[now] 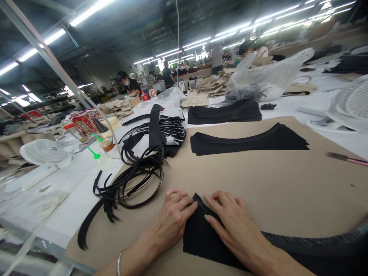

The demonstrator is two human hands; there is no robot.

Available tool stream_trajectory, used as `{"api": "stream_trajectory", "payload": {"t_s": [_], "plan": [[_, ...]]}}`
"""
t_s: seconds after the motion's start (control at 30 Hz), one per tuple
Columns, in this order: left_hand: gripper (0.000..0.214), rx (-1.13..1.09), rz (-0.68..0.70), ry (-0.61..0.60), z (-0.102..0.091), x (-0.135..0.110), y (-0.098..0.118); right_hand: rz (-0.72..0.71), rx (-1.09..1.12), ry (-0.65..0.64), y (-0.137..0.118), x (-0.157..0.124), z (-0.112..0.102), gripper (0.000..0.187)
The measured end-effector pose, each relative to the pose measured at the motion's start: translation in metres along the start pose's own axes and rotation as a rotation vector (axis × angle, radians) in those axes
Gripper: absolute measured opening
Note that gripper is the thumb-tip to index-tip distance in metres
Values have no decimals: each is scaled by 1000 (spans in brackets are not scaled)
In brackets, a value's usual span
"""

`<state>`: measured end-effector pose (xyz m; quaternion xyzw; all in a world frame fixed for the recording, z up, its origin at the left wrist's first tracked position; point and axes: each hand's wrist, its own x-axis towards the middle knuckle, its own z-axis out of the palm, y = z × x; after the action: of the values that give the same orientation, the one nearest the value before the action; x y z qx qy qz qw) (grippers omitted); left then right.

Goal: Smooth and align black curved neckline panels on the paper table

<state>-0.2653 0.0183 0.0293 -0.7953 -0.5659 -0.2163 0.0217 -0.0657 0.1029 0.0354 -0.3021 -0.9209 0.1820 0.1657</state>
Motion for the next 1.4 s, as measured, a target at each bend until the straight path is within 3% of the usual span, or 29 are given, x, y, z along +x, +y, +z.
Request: {"api": "stream_trajectory", "payload": {"t_s": [0.17, 0.3, 0.4, 0.53, 0.67, 0.83, 1.17, 1.4], "plan": [[28, 33, 28, 20, -2, 0, 6, -18, -18, 40, 3, 0, 3, 36], [26, -43, -115, 19, -8, 15, 8, 3, 8, 49, 1, 0, 4, 36], [28, -65, -158, -70, -12, 32, 3, 32, 41, 72, 0, 1, 4, 35], [24, -47, -58, -201, -13, 50, -5, 25, 78, 86, -3, 1, 5, 34], [22, -33, -3, -234, -14, 55, -10, 13, 66, 85, -6, 0, 5, 37], [24, 3, 64, -234, -15, 53, -16, -52, -13, 123, -5, -2, 8, 34], [18, 199, 340, -159, -15, 44, -25, -140, -194, 178, -5, -6, 13, 27], [22, 298, 407, -154, -19, 42, -26, -220, -331, 174, 2, -10, 28, 31]]}}
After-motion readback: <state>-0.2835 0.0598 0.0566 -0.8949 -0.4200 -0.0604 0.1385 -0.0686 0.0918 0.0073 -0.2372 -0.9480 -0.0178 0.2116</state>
